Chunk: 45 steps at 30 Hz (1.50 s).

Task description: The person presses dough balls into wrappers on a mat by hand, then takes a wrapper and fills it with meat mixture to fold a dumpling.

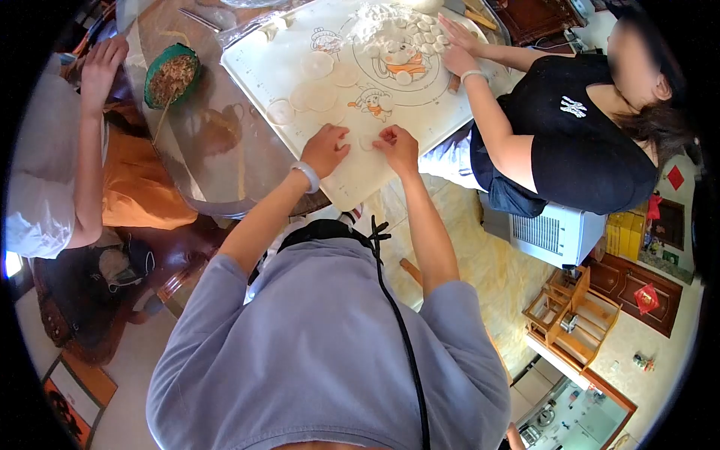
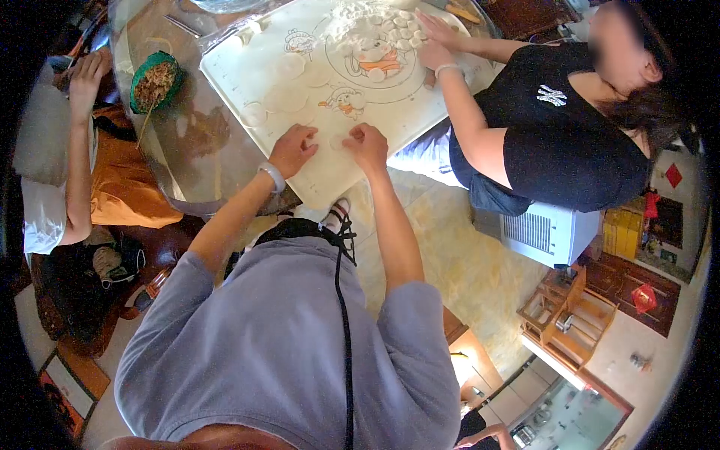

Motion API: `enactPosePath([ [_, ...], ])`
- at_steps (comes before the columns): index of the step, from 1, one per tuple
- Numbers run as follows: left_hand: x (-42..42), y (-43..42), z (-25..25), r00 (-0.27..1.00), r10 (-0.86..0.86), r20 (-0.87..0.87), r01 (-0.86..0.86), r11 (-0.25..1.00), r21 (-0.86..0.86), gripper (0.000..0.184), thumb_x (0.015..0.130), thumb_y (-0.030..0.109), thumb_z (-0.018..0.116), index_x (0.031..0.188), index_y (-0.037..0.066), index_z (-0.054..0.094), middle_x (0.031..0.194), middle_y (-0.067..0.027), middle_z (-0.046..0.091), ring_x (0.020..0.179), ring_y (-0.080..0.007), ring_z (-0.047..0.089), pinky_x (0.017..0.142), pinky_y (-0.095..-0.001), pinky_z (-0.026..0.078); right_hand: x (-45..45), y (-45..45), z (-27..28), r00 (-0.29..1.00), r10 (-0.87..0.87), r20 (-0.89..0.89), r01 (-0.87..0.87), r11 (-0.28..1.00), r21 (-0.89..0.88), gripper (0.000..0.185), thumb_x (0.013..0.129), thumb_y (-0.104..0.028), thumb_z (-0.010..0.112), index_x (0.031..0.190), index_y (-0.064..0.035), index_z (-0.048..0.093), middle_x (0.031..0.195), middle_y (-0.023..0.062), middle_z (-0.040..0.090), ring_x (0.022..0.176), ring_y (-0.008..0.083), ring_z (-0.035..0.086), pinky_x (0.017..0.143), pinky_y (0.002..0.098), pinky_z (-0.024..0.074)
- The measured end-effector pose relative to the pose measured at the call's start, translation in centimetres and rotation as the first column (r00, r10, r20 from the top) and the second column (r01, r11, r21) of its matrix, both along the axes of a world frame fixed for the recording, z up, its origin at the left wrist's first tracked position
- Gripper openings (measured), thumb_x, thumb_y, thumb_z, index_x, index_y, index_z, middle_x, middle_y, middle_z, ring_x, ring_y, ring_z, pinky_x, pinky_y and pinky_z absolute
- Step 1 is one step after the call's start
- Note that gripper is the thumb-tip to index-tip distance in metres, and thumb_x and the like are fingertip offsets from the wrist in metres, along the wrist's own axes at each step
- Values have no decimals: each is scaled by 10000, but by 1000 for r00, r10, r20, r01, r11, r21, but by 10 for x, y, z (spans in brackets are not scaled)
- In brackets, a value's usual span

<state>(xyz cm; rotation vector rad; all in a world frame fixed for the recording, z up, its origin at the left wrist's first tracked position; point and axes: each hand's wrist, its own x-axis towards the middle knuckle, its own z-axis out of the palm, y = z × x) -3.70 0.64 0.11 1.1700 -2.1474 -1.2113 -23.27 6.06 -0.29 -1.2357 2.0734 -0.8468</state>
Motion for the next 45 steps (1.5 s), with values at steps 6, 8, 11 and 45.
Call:
enactPosePath([
  [6,-36,-2,5,979,-90,185,113,986,-121,421,728,186,669,1118,75,553,1038,-107,529,924,-262,553,802,-351,456,3,7,8,996,-83,12,82,995,56,292,579,-243,780,737,-52,626,674,61,627,645,183,604,615,314,473],
  [8,-38,-2,2,968,-109,226,139,983,-121,424,721,196,680,1110,77,560,1050,-104,528,945,-265,548,811,-352,454,5,1,8,993,-101,-68,109,986,125,290,575,-251,783,722,-57,626,672,65,629,648,193,606,613,321,472],
  [11,-40,-1,-8,973,-93,210,121,984,-127,421,713,202,692,1095,76,569,1052,-97,530,942,-258,551,810,-347,455,3,-7,8,993,-62,-104,80,980,182,310,568,-281,798,693,-63,617,648,43,618,611,162,580,582,288,457],
  [45,-28,-1,-2,994,-76,77,72,996,58,432,711,175,689,1101,57,545,1040,-91,509,850,-236,563,769,-346,458,30,-5,32,890,199,-410,-157,979,132,349,639,-214,745,892,-87,540,883,108,576,867,309,562,704,405,457],
])
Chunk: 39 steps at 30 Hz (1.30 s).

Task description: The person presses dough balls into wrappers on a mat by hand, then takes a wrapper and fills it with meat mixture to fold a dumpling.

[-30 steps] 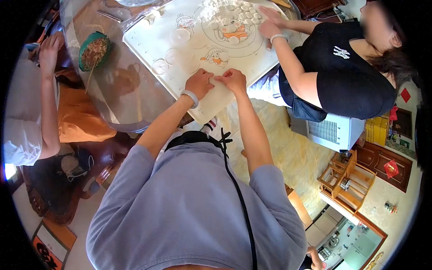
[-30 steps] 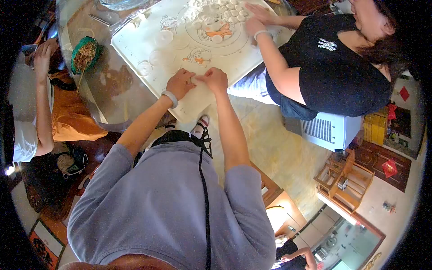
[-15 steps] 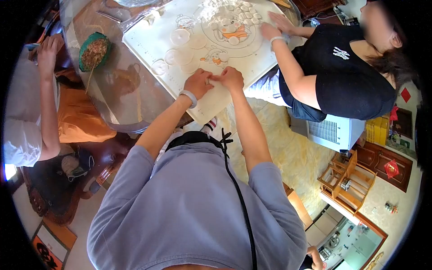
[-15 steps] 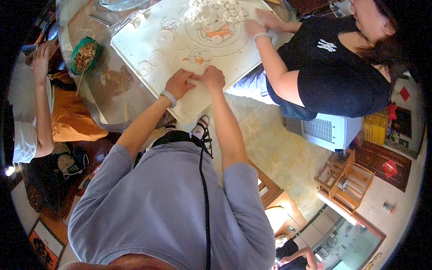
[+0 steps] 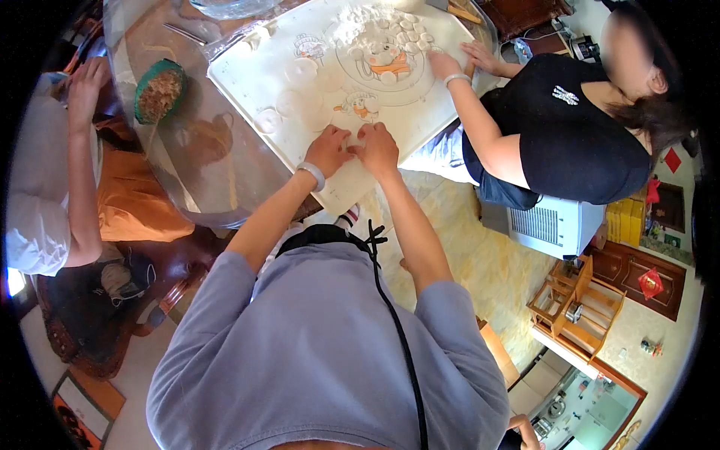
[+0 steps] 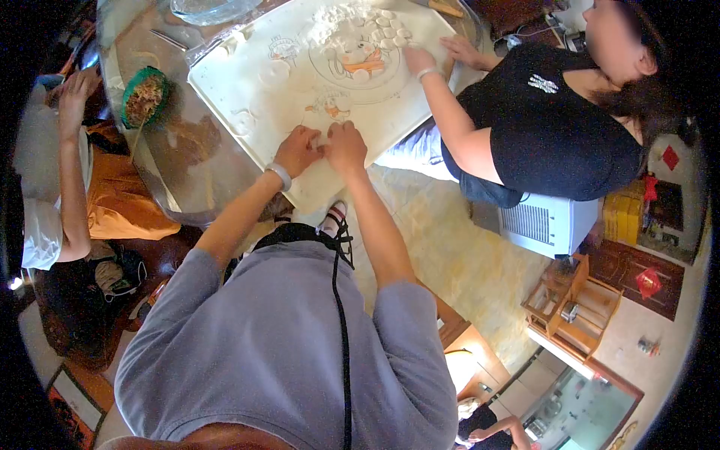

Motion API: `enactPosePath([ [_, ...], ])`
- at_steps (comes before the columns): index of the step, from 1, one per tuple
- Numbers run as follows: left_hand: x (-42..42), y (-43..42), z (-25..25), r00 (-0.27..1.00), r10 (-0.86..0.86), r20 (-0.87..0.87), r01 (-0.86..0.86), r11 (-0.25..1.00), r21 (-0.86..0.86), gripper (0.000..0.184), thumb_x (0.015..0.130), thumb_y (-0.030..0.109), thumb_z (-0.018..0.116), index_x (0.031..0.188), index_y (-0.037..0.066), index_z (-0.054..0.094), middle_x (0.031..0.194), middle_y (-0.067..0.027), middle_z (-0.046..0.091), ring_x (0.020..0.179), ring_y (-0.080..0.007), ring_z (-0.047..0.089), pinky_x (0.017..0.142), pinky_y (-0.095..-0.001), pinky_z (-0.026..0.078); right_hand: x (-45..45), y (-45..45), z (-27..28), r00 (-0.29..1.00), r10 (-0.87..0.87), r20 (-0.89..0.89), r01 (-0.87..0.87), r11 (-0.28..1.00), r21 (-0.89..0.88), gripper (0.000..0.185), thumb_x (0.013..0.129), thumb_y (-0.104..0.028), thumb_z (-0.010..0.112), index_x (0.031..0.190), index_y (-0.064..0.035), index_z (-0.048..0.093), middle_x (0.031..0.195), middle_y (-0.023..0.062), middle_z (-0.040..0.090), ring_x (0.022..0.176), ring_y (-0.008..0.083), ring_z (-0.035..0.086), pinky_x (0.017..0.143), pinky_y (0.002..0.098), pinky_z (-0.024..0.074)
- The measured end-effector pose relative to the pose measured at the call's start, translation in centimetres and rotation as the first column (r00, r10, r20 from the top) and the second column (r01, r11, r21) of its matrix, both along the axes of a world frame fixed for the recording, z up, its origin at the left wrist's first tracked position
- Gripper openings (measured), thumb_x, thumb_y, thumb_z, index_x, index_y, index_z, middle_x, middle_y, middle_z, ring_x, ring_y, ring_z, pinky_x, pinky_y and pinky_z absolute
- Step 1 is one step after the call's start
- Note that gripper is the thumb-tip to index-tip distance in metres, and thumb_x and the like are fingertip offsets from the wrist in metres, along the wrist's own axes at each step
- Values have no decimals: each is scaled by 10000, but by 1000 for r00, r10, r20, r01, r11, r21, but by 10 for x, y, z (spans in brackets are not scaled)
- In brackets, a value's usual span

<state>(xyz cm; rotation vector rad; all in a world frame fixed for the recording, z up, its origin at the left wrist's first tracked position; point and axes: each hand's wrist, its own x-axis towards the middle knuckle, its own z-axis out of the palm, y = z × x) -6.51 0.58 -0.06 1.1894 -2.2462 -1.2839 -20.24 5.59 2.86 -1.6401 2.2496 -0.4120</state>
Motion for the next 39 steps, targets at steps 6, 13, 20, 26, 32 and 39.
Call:
enactPosePath([
  [6,39,15,2,991,52,-120,-56,998,-31,411,731,122,672,1111,51,532,1023,-90,504,779,-215,560,726,-318,473,-2,6,-22,972,-30,234,46,997,-64,269,657,-147,708,866,-76,554,836,105,566,835,284,557,703,397,451],
  [13,85,29,3,974,156,-162,-155,988,18,310,765,100,642,1058,42,558,966,-96,523,747,-205,560,695,-303,471,-38,-21,-17,887,-100,451,81,995,61,179,703,-144,678,827,-54,585,743,77,598,697,212,575,670,321,462],
  [20,96,15,-4,936,321,-148,-339,933,-121,241,795,143,613,1012,44,575,951,-112,534,782,-233,559,708,-331,458,-25,-74,-24,936,-263,236,335,871,-360,213,736,-202,652,840,-37,568,820,101,596,790,255,575,718,365,449],
  [26,65,-73,8,848,511,142,-401,793,-458,345,798,346,608,1009,74,592,1028,-103,550,1010,-269,496,834,-408,403,64,-78,-15,987,-152,-55,147,985,-88,413,716,-316,669,953,1,549,1001,165,495,948,313,512,751,403,459],
  [32,34,-100,22,742,407,533,-288,911,-294,490,735,427,661,1062,77,561,1078,-113,559,1033,-311,514,851,-442,406,83,-84,-19,944,-323,60,326,944,-45,399,669,-205,715,953,14,540,1021,194,541,964,321,534,777,391,469],
  [39,46,-129,-1,858,223,463,-241,970,-22,432,610,343,739,922,82,594,952,-107,626,948,-260,582,832,-368,441,80,-91,-34,854,-425,301,440,898,22,307,664,-183,639,929,-38,584,927,149,630,876,315,607,758,389,482],
])
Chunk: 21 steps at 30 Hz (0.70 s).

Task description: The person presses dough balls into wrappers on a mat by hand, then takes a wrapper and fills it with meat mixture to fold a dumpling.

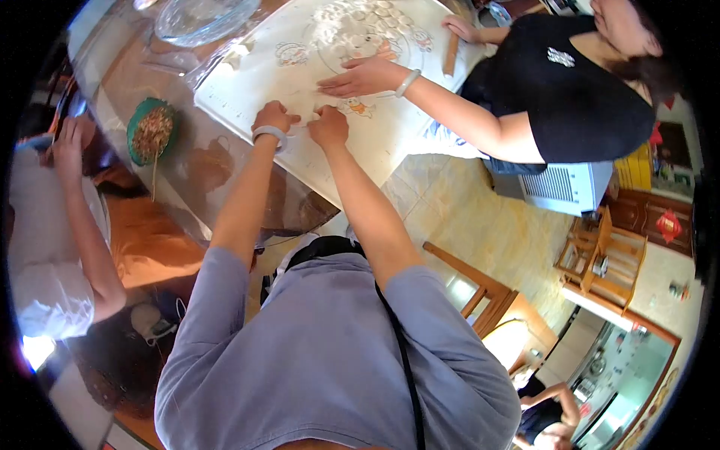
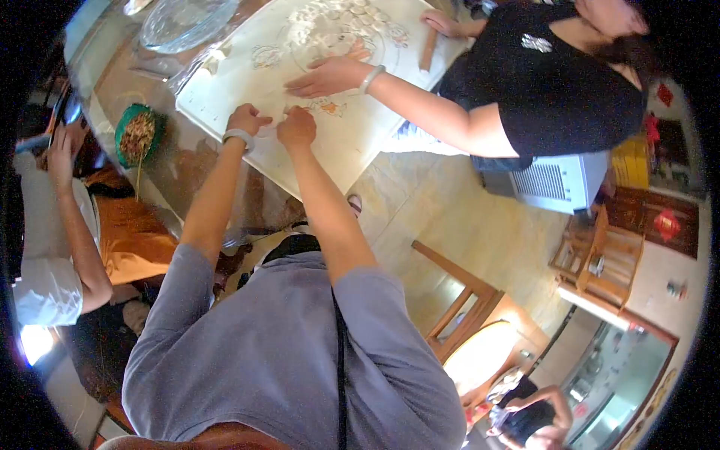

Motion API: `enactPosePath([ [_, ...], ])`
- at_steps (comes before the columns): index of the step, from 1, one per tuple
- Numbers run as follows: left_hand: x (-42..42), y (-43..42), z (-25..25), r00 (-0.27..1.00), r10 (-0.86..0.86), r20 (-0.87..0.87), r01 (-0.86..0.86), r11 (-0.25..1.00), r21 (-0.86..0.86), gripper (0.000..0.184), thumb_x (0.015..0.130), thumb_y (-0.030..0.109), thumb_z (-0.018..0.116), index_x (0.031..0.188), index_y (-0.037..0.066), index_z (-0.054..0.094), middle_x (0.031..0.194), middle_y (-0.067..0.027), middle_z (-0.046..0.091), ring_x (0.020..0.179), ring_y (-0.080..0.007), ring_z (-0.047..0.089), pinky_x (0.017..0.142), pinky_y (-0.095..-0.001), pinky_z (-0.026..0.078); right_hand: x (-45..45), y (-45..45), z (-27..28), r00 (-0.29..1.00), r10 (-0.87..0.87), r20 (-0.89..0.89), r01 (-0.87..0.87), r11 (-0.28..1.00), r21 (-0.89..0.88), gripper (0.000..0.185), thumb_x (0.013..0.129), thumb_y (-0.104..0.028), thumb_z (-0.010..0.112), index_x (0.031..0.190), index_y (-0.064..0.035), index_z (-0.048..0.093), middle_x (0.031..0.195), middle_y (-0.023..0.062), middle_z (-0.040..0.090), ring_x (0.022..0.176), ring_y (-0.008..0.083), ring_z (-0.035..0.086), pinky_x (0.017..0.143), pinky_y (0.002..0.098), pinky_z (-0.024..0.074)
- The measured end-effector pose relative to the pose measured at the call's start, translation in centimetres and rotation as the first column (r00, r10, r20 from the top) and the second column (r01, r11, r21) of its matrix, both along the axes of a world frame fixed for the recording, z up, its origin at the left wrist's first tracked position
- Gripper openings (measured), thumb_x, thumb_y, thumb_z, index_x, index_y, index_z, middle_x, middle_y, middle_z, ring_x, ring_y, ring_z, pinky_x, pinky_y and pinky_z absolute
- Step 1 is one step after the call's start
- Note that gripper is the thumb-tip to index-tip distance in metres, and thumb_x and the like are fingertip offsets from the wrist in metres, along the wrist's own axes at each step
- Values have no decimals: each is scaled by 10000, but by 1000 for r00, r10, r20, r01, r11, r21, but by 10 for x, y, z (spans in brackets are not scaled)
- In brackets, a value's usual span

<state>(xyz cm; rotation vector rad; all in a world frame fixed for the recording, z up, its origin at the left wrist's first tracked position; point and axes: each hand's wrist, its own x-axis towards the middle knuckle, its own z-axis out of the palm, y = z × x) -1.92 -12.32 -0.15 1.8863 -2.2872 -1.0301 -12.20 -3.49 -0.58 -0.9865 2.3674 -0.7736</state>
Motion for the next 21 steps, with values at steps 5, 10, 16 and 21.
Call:
enactPosePath([
  [5,-5,-1,8,988,-78,-132,75,997,-26,270,639,254,697,794,59,594,897,-124,623,804,-253,594,738,-344,467,13,5,-8,997,-80,-9,79,994,-78,328,689,-200,609,966,-31,562,932,170,615,903,309,590,778,391,466],
  [10,-1,4,7,937,9,-350,-17,1000,-19,278,659,193,690,870,49,581,879,-114,621,759,-227,598,692,-322,478,13,7,-20,884,-204,421,312,928,-205,347,669,-165,651,972,-25,555,902,146,621,833,254,601,727,334,469],
  [16,27,20,12,537,493,-684,-134,851,509,435,768,51,616,1175,79,465,993,-108,594,849,-206,598,727,-360,505,4,21,16,909,-117,400,236,935,-265,329,679,-109,653,992,-42,580,889,115,632,811,205,603,715,297,470],
  [21,43,31,2,197,676,-710,78,711,699,417,856,13,460,1266,68,403,1050,-137,569,952,-229,584,792,-368,520,22,22,56,957,130,261,-20,922,-386,292,712,-107,637,995,-60,583,887,126,631,814,213,610,718,319,474],
])
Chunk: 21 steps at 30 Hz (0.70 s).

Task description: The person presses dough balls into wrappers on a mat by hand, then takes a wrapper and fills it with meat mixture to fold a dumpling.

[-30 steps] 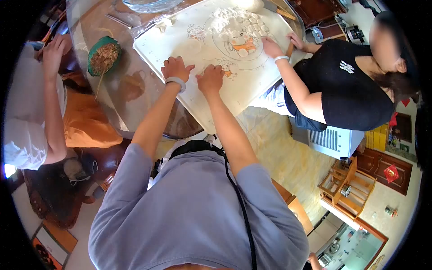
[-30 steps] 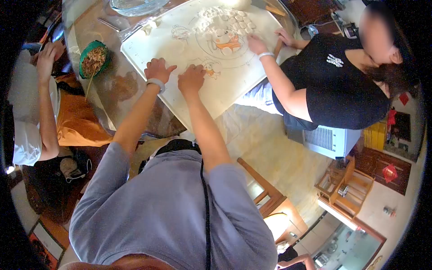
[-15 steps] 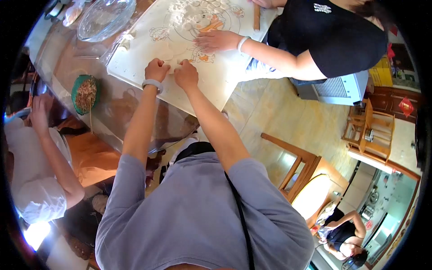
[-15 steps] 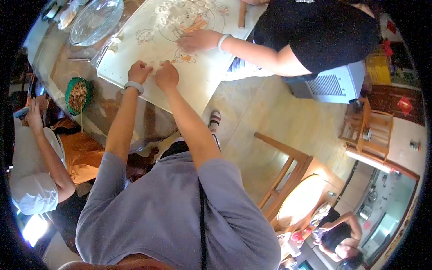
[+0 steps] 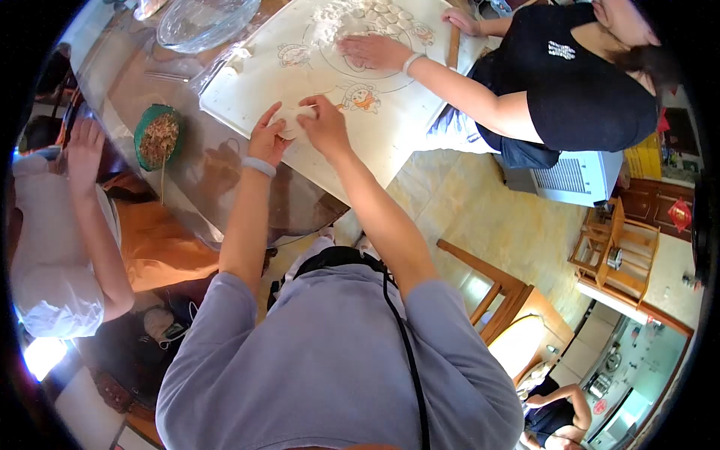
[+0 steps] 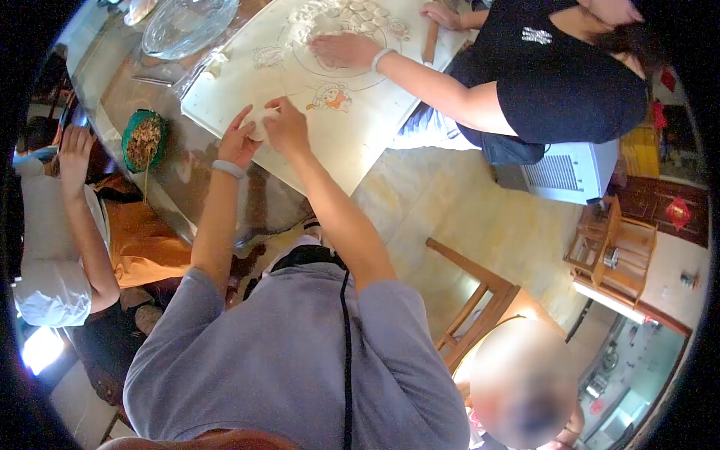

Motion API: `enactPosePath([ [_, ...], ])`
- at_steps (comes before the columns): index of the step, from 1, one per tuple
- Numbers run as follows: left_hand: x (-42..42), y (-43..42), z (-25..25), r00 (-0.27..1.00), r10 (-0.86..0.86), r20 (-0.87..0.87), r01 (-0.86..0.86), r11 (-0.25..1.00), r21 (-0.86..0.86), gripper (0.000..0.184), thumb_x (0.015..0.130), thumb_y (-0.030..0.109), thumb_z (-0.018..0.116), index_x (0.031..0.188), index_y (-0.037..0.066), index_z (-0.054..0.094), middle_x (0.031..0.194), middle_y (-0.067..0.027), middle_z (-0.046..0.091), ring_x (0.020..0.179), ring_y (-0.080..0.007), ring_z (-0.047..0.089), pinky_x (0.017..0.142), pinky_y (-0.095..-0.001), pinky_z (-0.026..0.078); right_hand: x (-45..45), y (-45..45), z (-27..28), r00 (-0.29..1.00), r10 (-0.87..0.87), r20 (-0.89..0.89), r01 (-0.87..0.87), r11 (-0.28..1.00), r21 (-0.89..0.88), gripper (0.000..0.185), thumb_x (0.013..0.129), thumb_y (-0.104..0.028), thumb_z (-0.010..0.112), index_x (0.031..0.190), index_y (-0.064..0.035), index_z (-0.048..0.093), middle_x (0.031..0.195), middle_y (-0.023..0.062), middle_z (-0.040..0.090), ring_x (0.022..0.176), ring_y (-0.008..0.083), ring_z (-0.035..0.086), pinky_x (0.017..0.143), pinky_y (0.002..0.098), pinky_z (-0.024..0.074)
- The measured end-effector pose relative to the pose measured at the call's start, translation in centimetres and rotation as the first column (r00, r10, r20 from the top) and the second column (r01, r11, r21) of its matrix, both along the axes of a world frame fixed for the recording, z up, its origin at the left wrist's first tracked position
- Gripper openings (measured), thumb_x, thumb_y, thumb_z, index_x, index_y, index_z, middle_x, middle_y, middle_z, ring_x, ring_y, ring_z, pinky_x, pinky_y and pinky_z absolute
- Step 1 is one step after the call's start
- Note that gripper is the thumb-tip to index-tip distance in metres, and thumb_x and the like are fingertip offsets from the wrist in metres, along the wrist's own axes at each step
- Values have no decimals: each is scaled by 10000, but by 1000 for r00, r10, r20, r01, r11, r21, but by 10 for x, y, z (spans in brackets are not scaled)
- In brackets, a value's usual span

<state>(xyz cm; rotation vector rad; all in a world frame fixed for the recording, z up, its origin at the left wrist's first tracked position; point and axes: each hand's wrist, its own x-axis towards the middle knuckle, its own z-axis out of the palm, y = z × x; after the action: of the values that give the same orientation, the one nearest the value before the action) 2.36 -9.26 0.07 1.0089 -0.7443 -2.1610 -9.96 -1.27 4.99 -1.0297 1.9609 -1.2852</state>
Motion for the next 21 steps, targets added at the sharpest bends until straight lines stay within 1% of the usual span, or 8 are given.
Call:
enactPosePath([
  [2,-2,-6,-27,973,57,-222,-32,993,111,373,878,32,389,1250,14,402,1130,-171,532,1019,-282,552,855,-396,490,6,-7,4,981,183,-68,-183,983,1,273,726,-104,626,992,-59,584,870,127,624,800,229,609,710,340,474],
  [5,15,13,-2,947,90,-308,-15,971,237,366,863,28,401,1226,-6,411,1186,-191,496,1070,-322,514,918,-438,444,-7,-33,-23,872,-30,-488,-33,992,-120,250,748,-108,611,993,-68,581,810,112,602,744,250,601,690,367,473],
  [6,22,15,-8,931,77,-358,21,965,262,369,850,22,407,1218,-10,407,1209,-196,479,1097,-338,492,952,-478,409,-14,-44,-29,902,-5,-432,-25,998,-65,157,758,-113,585,899,-51,558,875,128,548,845,317,536,737,414,438],
  [12,46,44,20,947,106,-303,-15,958,287,390,860,24,448,1248,27,405,1219,-163,477,1117,-311,478,937,-428,434,-19,-85,-52,713,57,-698,59,988,142,220,718,-113,610,924,-47,568,959,136,537,937,327,500,767,427,416],
  [15,60,55,10,962,126,-243,-50,954,295,392,844,38,465,1230,14,399,1218,-184,470,1095,-348,488,922,-483,432,-13,-91,-65,699,-103,-708,117,993,-29,300,692,-88,583,986,-35,558,904,137,535,904,316,494,770,420,404],
  [19,81,64,1,989,-41,-143,73,970,231,413,836,61,492,1239,35,410,1211,-156,485,1053,-308,516,900,-421,452,-3,-115,-114,656,-219,-723,214,972,-100,419,651,-65,553,1063,-1,514,876,144,538,881,307,501,780,425,392],
  [20,80,68,8,973,-65,-221,117,965,234,432,834,69,502,1254,38,403,1214,-149,481,1061,-292,511,908,-412,448,-3,-118,-115,722,-151,-675,253,966,54,453,669,-82,536,1113,4,503,948,171,550,945,325,503,865,444,374],
  [21,80,68,10,980,-78,-183,122,962,243,453,836,72,508,1270,29,387,1219,-143,475,1083,-278,496,918,-405,441,1,-130,-144,690,-293,-662,355,934,-44,461,723,-117,504,1166,8,479,1054,205,542,1056,348,480,959,465,322],
])
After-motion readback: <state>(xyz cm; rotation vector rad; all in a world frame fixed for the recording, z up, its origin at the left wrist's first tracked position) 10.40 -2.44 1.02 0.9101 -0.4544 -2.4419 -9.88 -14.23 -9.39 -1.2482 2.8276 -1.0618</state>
